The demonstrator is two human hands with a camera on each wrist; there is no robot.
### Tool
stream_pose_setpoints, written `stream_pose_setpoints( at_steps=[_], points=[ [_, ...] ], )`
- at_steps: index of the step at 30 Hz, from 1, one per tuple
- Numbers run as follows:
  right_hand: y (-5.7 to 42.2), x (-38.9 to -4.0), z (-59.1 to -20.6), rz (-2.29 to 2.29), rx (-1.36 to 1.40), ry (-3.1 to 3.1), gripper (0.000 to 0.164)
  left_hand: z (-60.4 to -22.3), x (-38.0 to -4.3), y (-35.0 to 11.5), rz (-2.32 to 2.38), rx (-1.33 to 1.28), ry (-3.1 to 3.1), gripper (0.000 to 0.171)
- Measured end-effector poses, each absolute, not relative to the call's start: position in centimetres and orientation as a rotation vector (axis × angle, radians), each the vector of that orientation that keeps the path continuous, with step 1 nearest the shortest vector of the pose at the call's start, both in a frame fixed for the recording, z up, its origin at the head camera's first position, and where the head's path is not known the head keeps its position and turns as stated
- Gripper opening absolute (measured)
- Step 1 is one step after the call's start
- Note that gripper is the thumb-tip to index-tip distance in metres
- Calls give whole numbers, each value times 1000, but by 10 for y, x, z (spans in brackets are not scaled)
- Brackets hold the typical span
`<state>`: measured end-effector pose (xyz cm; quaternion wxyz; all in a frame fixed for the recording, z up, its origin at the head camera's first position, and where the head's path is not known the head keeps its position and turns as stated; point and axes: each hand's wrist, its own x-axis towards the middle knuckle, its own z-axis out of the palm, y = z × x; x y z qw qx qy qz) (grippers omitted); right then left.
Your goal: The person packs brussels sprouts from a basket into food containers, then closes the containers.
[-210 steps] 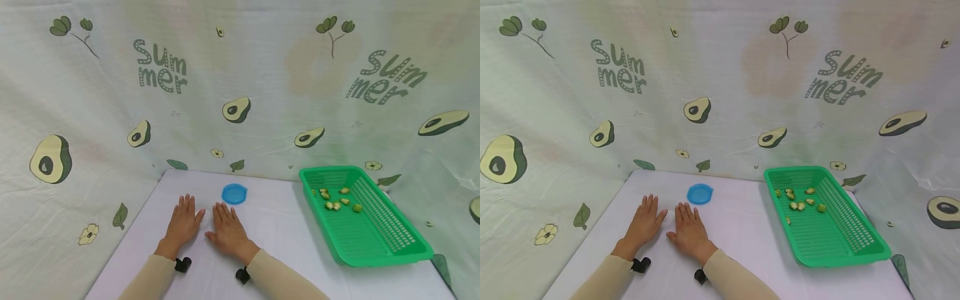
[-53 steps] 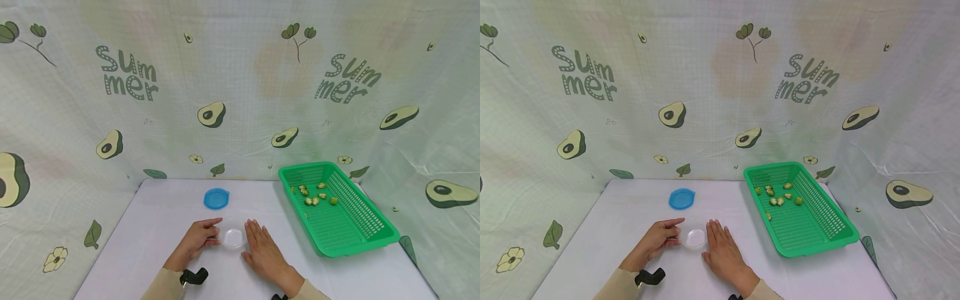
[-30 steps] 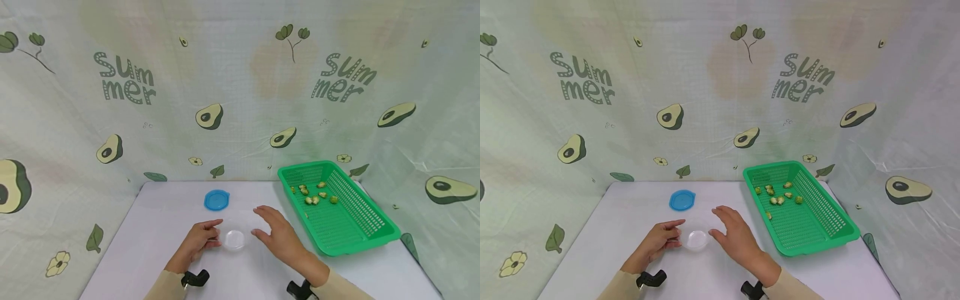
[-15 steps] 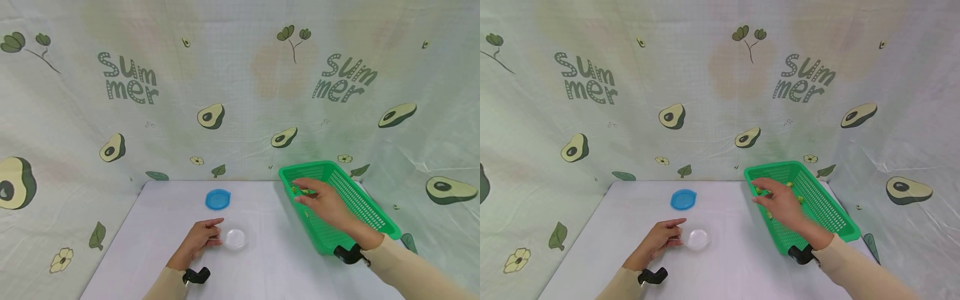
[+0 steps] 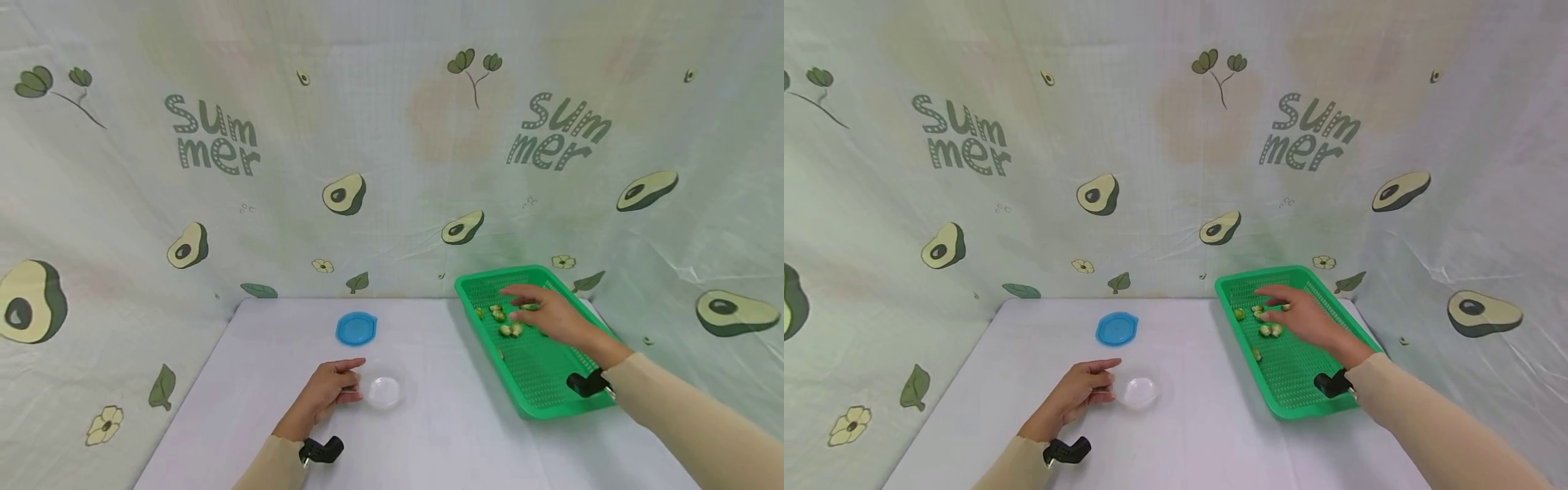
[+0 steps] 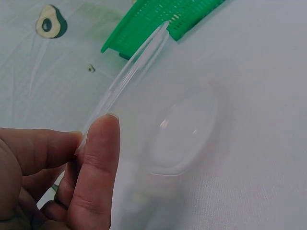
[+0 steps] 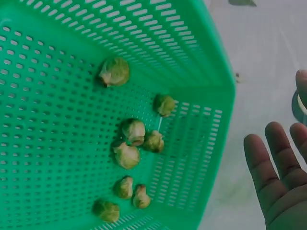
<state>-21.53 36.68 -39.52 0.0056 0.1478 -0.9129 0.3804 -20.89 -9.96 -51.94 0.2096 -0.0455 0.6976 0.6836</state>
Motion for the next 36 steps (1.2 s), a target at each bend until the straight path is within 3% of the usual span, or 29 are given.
stream_pose_setpoints(
  at_steps=[36],
  points=[
    [395,-256,-487,1563,563,-3098,64,-523,-210,-98,1899,-133,1923,50]
  ],
)
